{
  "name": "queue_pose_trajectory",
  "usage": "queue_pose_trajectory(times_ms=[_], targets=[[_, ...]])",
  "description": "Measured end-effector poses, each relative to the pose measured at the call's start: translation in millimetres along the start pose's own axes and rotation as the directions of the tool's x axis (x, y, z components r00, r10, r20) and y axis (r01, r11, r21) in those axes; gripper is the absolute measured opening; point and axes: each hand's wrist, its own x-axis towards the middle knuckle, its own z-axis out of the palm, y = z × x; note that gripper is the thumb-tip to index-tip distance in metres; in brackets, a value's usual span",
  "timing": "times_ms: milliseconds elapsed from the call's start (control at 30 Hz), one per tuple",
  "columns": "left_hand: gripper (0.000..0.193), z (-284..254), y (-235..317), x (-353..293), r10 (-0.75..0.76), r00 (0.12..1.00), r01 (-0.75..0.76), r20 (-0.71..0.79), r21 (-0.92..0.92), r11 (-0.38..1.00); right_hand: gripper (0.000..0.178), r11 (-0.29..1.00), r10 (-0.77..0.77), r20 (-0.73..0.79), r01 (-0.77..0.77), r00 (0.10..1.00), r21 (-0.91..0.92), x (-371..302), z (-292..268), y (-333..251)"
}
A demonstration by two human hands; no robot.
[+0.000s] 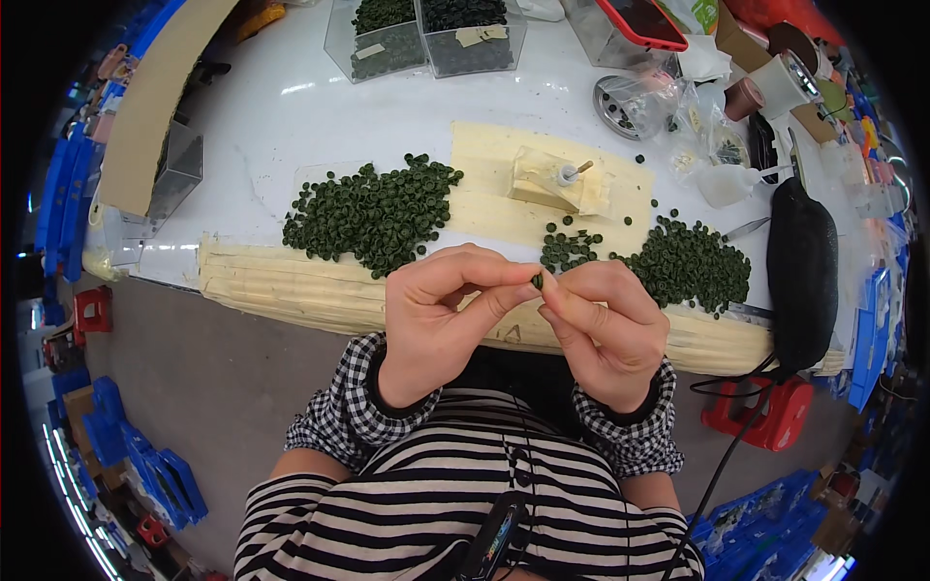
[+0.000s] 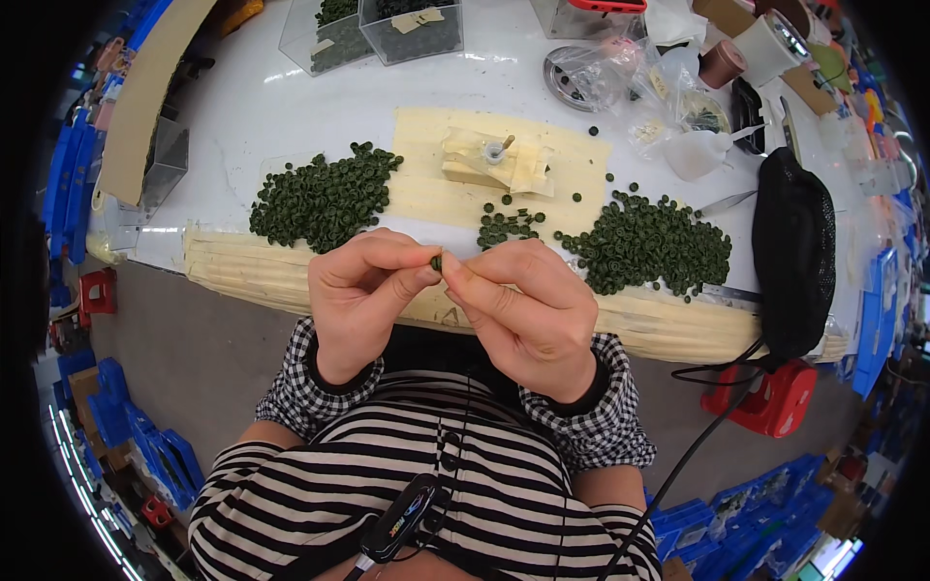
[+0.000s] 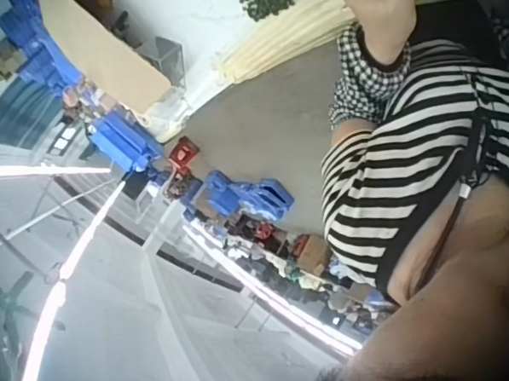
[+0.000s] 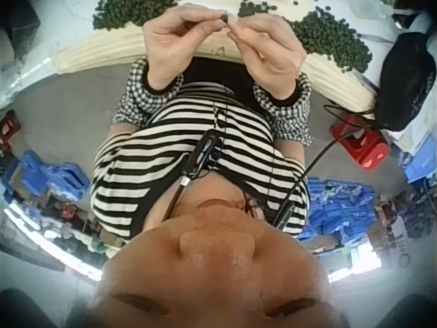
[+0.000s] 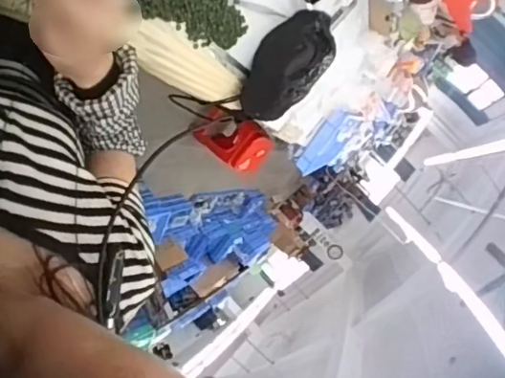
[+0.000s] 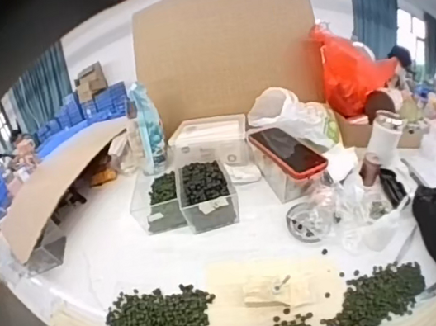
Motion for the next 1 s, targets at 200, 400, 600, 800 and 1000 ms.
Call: queue_pose_trajectory(times_ms=[200,400,600,800,1000], targets=[[0.018,0.6,-0.6,2.1,-0.005,1.000,0.007,0.019,-0.072,0.997,0.033,1.000,0.003,-0.031,-0.002,1.000,0.027,-0.3,-0.1,2.0],[0.018,-0.7,0.3,1.0,-0.021,1.000,0.023,0.019,-0.080,0.997,0.034,1.000,-0.010,-0.031,0.010,0.999,0.009,1.1,-1.6,0.4],[0.020,-2.0,2.8,5.6,0.077,0.996,-0.080,0.041,0.079,0.994,0.034,1.000,0.012,-0.038,-0.011,0.999,0.026,0.6,-1.3,-0.4],[0.021,-2.4,3.5,7.6,0.163,0.985,-0.170,0.052,0.183,0.968,0.034,1.000,0.005,-0.039,-0.004,0.999,0.027,0.9,-0.6,-0.3],[0.021,-1.5,1.0,8.5,0.219,0.974,-0.227,0.061,0.233,0.946,0.033,0.999,0.023,-0.037,-0.022,0.999,0.032,-0.8,-0.8,-0.1]])
